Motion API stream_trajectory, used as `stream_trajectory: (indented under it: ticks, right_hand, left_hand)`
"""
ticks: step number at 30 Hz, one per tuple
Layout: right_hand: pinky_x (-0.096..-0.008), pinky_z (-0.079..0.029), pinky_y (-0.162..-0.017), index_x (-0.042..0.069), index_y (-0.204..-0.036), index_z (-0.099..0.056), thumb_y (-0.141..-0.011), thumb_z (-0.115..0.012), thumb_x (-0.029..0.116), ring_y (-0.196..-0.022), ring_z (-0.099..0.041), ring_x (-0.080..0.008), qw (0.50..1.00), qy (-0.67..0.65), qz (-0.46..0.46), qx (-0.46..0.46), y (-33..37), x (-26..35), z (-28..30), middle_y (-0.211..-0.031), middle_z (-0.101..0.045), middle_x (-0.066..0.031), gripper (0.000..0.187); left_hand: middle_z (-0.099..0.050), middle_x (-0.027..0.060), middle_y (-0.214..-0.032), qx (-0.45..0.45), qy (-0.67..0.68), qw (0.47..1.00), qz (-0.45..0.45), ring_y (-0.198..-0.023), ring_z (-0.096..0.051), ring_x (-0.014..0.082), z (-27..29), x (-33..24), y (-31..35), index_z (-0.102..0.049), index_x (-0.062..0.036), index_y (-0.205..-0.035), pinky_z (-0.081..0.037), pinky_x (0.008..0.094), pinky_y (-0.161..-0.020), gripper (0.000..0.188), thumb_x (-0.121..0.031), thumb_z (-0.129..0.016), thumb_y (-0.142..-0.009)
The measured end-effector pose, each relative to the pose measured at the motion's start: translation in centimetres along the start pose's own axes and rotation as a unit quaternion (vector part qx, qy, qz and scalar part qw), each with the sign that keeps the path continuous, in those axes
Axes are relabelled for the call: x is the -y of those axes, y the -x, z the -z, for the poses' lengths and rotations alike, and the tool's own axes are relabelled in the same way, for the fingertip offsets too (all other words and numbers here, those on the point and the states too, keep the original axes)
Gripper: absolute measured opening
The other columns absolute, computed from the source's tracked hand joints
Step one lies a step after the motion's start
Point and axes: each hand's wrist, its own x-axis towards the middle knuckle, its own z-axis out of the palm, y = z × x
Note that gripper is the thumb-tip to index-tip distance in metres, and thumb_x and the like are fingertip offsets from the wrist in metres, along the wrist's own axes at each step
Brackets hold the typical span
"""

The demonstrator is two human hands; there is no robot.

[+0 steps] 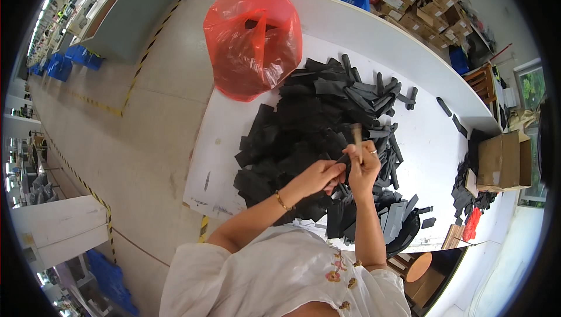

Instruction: Measuring the length of black foam strips using a wooden ruler at a workbench in a factory setting.

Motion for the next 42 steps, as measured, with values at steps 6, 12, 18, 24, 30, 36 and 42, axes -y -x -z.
stream_trajectory:
  ticks: [6,12,18,24,30,36,42]
  right_hand:
    - [-0.0248,-0.036,-0.059,0.001,-0.078,-0.059,-0.099,-0.051,0.019,-0.063,-0.045,-0.0095,0.953,-0.046,-0.049,-0.296,-7.1,-0.5,1.7,-0.068,-0.050,0.0002,0.029]
    - [-0.0248,-0.027,-0.050,-0.003,-0.096,-0.065,-0.097,-0.058,0.033,-0.056,-0.032,-0.0063,0.947,-0.010,-0.124,-0.295,-15.5,-7.3,10.9,-0.062,-0.037,0.0059,0.037]
    - [-0.0329,-0.047,-0.066,0.008,-0.109,-0.066,-0.094,-0.060,0.020,-0.068,-0.060,-0.0182,0.974,0.190,-0.125,-0.016,-9.5,-12.4,7.8,-0.079,-0.064,-0.0097,0.020]
    - [-0.0359,-0.050,-0.065,0.008,-0.099,-0.070,-0.084,-0.067,0.008,-0.072,-0.062,-0.0292,0.963,0.259,0.034,0.072,-7.3,-9.5,7.0,-0.083,-0.064,-0.0102,0.015]
    - [-0.0363,-0.048,-0.061,0.009,-0.098,-0.070,-0.080,-0.069,0.007,-0.068,-0.061,-0.0252,0.938,0.312,0.131,0.079,-7.3,-8.3,6.7,-0.076,-0.060,-0.0064,0.018]
    - [-0.0347,-0.048,-0.061,0.007,-0.095,-0.071,-0.080,-0.069,0.007,-0.067,-0.061,-0.0252,0.919,0.337,0.185,0.084,-6.4,-4.8,6.3,-0.077,-0.063,-0.0060,0.016]
    - [-0.0341,-0.047,-0.060,0.010,-0.096,-0.071,-0.077,-0.072,0.006,-0.065,-0.059,-0.0221,0.915,0.350,0.197,0.038,-4.4,-1.8,8.1,-0.072,-0.057,-0.0036,0.020]
  left_hand:
    - [-0.055,0.0046,-0.063,-0.015,-0.013,0.999,-0.043,-0.047,-0.050,0.0085,-3.8,0.0,0.3,-0.044,-0.0077,-0.078,-0.039,0.0208,-0.045,0.034,-0.028,-0.035,-0.104]
    - [-0.059,0.0041,-0.069,-0.247,-0.179,0.945,-0.116,-0.051,-0.053,0.0082,3.8,-1.1,-2.3,-0.058,-0.0033,-0.078,-0.038,0.0204,-0.045,0.032,-0.022,-0.044,-0.100]
    - [-0.060,0.0052,-0.087,-0.340,-0.477,0.778,-0.225,-0.081,-0.056,0.0183,18.1,-0.9,-11.4,-0.069,-0.0081,-0.103,-0.047,0.0292,-0.073,0.023,-0.014,-0.073,-0.081]
    - [-0.062,0.0025,-0.092,-0.282,-0.451,0.819,-0.216,-0.091,-0.055,0.0199,18.5,-2.2,-11.4,-0.075,-0.0092,-0.092,-0.042,0.0298,-0.086,0.014,-0.013,-0.074,-0.079]
    - [-0.064,-0.0025,-0.099,-0.252,-0.485,0.801,-0.246,-0.096,-0.054,0.0167,17.0,-4.4,-9.4,-0.076,-0.0130,-0.096,-0.038,0.0317,-0.093,0.015,-0.016,-0.071,-0.082]
    - [-0.065,-0.0030,-0.103,-0.197,-0.541,0.770,-0.276,-0.104,-0.051,0.0184,14.9,-5.6,-7.4,-0.076,-0.0154,-0.094,-0.036,0.0341,-0.098,0.013,-0.018,-0.070,-0.082]
    - [-0.065,-0.0044,-0.106,-0.219,-0.502,0.797,-0.255,-0.110,-0.048,0.0197,14.3,-6.9,-5.1,-0.075,-0.0149,-0.094,-0.034,0.0348,-0.101,0.013,-0.018,-0.069,-0.083]
